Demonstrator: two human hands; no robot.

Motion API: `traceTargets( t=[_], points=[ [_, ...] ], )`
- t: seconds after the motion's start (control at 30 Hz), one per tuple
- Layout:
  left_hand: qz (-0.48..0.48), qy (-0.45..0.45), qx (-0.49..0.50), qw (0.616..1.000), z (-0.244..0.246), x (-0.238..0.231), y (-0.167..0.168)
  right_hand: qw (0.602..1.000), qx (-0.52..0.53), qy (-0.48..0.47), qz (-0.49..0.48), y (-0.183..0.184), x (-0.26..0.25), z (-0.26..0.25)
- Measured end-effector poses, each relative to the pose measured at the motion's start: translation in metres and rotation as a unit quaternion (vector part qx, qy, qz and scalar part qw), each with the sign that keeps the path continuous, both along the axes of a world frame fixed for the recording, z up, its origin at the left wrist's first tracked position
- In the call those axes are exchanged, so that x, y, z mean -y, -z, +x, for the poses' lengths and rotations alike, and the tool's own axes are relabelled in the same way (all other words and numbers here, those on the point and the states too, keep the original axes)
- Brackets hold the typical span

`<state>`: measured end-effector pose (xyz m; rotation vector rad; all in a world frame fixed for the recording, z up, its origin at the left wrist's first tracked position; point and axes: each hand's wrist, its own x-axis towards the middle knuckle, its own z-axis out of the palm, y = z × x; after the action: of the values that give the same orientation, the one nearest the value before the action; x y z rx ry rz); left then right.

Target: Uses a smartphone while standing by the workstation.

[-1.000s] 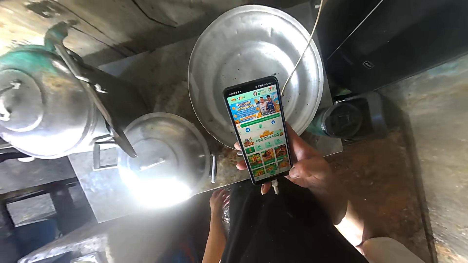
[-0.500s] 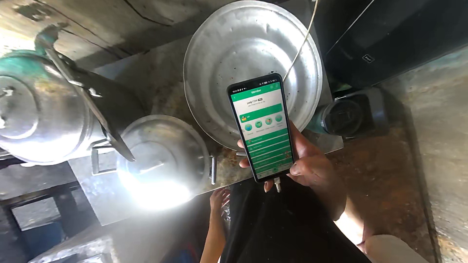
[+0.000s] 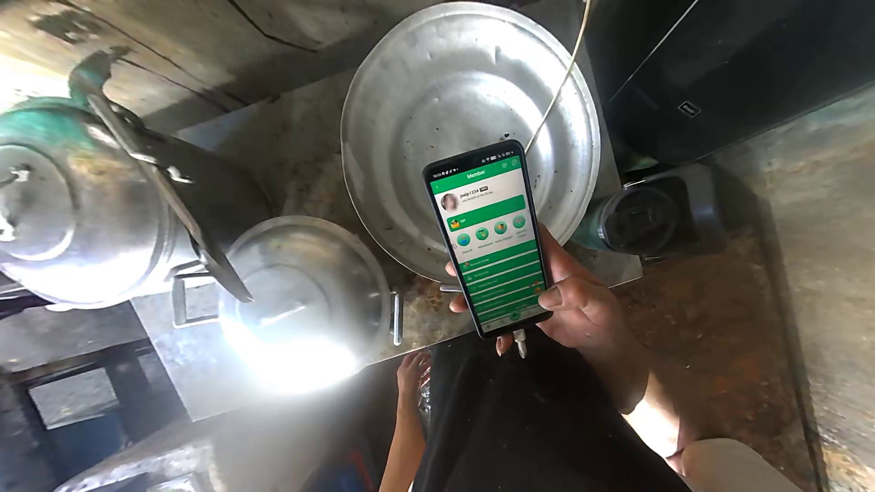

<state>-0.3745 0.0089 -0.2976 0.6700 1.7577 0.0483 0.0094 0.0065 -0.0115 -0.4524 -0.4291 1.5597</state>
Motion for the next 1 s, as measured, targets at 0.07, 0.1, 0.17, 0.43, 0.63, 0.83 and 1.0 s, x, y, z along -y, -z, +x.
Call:
traceTargets(
  t=[0.07,0.1,0.17,0.43,0.63,0.83,1.0],
  points=[
    [-0.001,0.002,-0.003,1.000,0.002,0.001,-0.002,1.000,0.008,0.005,-0.003,0.001,0.000,-0.001],
    [-0.002,0.003,-0.002,1.000,0.002,0.002,-0.002,1.000,0.013,0.004,-0.005,0.002,0.000,-0.001],
    [-0.003,0.006,0.003,1.000,0.002,0.003,-0.004,1.000,0.020,-0.001,-0.005,0.003,0.000,0.000],
    [-0.004,-0.019,0.001,1.000,-0.002,0.008,0.001,1.000,-0.002,0.000,0.015,0.007,0.002,-0.001],
    [-0.005,-0.028,0.000,1.000,-0.007,0.011,0.006,1.000,0.004,-0.010,0.024,0.005,0.004,-0.001],
    [-0.001,-0.037,0.007,0.999,-0.005,0.010,0.006,0.999,0.013,-0.006,0.035,0.003,0.005,-0.002],
    [0.003,-0.046,0.011,0.999,-0.002,0.011,0.006,0.999,0.020,-0.005,0.035,0.002,0.005,-0.001]
  ],
)
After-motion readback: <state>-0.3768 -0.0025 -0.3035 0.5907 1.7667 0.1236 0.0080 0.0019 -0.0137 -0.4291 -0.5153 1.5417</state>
